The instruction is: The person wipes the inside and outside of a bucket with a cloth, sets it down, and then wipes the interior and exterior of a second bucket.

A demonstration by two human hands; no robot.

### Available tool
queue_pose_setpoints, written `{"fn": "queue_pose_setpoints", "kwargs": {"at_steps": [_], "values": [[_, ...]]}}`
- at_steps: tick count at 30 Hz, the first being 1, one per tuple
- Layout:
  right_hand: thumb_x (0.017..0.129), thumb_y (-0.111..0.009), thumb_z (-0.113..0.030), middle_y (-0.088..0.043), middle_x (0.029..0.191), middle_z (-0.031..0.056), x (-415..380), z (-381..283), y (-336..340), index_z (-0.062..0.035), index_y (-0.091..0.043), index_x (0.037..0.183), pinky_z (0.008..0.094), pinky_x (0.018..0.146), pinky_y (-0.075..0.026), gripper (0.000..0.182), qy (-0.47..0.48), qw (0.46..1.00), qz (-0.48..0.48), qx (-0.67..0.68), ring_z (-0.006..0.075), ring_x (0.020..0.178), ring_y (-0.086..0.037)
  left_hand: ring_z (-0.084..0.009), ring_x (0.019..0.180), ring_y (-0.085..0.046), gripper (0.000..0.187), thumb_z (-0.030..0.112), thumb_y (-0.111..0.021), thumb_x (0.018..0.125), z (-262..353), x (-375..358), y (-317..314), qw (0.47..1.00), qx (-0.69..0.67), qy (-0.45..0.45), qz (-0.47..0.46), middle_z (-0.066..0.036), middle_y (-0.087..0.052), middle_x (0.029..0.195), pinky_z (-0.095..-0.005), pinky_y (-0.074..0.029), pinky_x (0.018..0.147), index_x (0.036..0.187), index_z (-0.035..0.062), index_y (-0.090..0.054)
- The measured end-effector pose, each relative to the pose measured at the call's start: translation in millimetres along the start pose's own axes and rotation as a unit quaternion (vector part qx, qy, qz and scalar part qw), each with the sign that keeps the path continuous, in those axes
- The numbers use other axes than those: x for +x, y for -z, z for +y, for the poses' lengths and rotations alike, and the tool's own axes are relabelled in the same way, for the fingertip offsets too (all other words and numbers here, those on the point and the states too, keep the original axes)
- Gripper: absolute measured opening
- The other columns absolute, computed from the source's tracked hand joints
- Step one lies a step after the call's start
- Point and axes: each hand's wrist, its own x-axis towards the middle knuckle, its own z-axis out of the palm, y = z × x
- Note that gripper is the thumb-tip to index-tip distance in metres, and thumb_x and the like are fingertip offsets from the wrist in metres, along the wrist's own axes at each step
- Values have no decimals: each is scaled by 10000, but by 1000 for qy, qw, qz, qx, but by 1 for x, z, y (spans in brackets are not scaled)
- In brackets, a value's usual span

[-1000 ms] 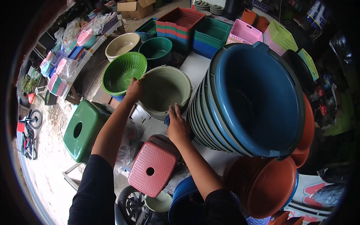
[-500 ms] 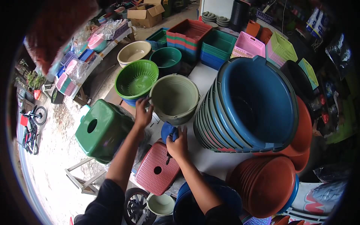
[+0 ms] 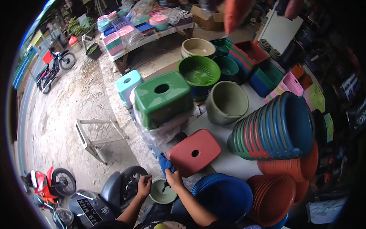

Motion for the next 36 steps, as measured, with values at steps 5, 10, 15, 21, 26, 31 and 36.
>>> {"fn": "queue_pose_setpoints", "kwargs": {"at_steps": [5, 10, 15, 21, 26, 31, 36], "values": [[728, -598, -122, -639, 914, 112, -13, 137, -24, 17, -633, 979, 362, 826, -462, 288, -83, 981, -31, -171, 245, 875, -609, -312, 950, -657, 316, 128, -639, 820, -120, -58, 54, 986, 100, 126, -48, -197, -649, 1045, -388, -526, 832, 1114, 17, -617], [743, -572, -131, -657, 810, 88, -45, 210, -20, 8, -661, 858, 354, 718, -485, 201, -223, 933, -40, -281, 178, 764, -620, -341, 1069, -625, 414, 142, -647, 813, -201, -96, 75, 954, 88, 285, -42, -195, -652, 1135, -404, -477, 949, 1205, 32, -571], [781, -530, -120, -629, 1173, 218, -18, 274, -11, -18, -542, 1262, 400, 954, -456, 492, -192, 851, -80, -482, 354, 1105, -599, -353, 1130, -594, 510, 150, -648, 822, -276, -110, 55, 933, 49, 352, -58, -216, -622, 1196, -406, -457, 981, 1294, 27, -497], [791, -500, -114, -619, 1180, 241, 31, 341, 1, 37, -545, 1243, 402, 927, -454, 479, -264, 782, -71, -560, 359, 1107, -596, -380, 1163, -560, 549, 122, -653, 808, -360, -112, -17, 927, -12, 369, -64, -238, -583, 1242, -420, -445, 994, 1311, 20, -459], [746, -502, -105, -652, 917, 168, 59, 492, 97, 112, -637, 978, 388, 767, -469, 345, -224, 827, 44, -513, 260, 871, -620, -407, 1153, -537, 486, 92, -640, 808, -355, -102, -36, 942, 11, 334, -33, -236, -570, 1225, -452, -443, 978, 1258, 25, -470], [733, -542, -117, -630, 867, 119, 37, 417, 54, 72, -634, 900, 365, 725, -453, 268, -304, 864, 31, -399, 230, 815, -589, -397, 1123, -546, 453, 94, -645, 812, -367, -102, -44, 945, 41, 325, -17, -225, -568, 1190, -461, -449, 956, 1225, 38, -470], [740, -509, -103, -641, 1087, 217, 33, 390, 44, 49, -570, 1151, 385, 874, -477, 443, -342, 856, -8, -387, 317, 991, -631, -353, 1003, -595, 479, 120, -704, 781, -361, -97, -36, 932, 10, 360, -35, -205, -598, 1053, -425, -472, 878, 1180, 43, -450]]}}
